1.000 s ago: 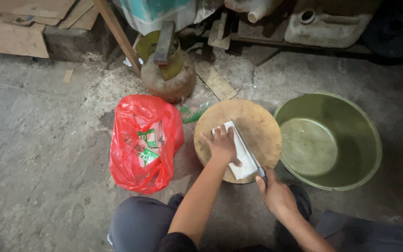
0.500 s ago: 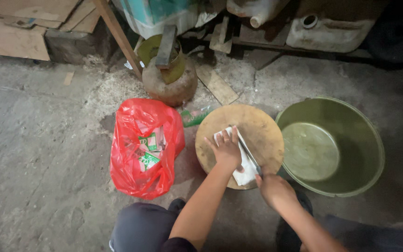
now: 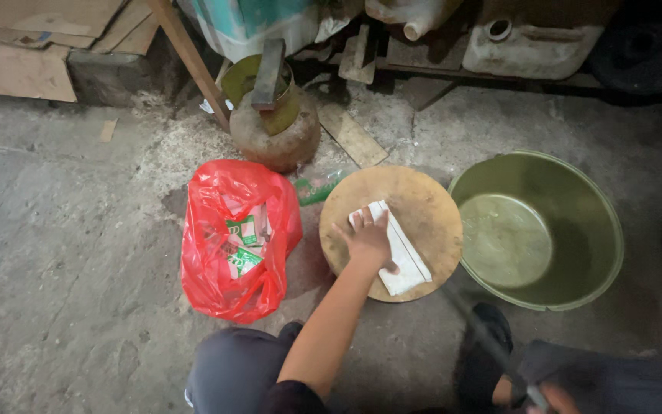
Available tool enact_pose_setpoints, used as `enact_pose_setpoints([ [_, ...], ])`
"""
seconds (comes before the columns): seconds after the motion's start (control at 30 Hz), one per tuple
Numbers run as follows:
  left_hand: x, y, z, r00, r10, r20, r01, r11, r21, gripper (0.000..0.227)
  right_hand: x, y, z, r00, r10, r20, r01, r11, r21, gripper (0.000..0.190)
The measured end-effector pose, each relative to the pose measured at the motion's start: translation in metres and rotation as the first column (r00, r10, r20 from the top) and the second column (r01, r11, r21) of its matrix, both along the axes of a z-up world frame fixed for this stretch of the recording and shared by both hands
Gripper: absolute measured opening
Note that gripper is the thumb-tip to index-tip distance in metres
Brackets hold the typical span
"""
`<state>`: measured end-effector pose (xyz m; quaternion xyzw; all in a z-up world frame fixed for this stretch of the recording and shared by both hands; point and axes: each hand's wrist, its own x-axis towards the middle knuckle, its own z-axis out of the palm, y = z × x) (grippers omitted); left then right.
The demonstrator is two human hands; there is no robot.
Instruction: The person sharpens a knife on a whetstone, then unpacks two blocks of tofu from a red plastic bag. They slice each block into strips and then into small cubes on a round wooden cutting board, transferring the cubes into a green basin.
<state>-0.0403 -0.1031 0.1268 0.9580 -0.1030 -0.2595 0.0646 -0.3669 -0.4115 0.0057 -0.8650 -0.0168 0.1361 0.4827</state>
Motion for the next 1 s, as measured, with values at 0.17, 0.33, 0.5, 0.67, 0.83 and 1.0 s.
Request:
enact_pose_setpoints([
  [0.17,-0.004,0.008,-0.012,0.997,-0.014,0.081,0.014,1.000,0.001,0.153,0.088,0.099,0.094,0.900,-0.394,-0.185,0.272,0.841,-0.467,0.058],
  [0.33,0.001,-0.002,-0.012,0.997,-0.033,0.068,0.026,0.995,0.101,0.152,0.161,0.167,0.118,0.933,-0.296,-0.203,0.144,0.827,-0.543,0.048],
  [0.5,0.000,0.000,-0.011,0.996,-0.019,0.090,0.013,0.997,0.072,0.151,0.161,0.184,0.120,0.949,-0.276,-0.151,0.148,0.814,-0.562,0.049],
  [0.67,0.000,0.000,-0.012,0.994,-0.029,0.108,0.023,0.998,0.052,0.152,0.165,0.188,0.112,0.926,-0.285,-0.247,0.088,0.801,-0.592,0.044],
  [0.83,-0.002,0.005,-0.014,0.993,0.049,0.107,-0.041,0.997,-0.071,0.160,0.197,0.184,0.100,0.953,-0.230,-0.199,0.068,0.799,-0.597,0.039],
  [1.0,0.002,-0.001,-0.013,0.999,0.018,0.028,-0.018,1.000,-0.009,0.148,0.146,0.150,0.091,0.949,-0.181,-0.258,-0.001,0.816,-0.578,0.049],
])
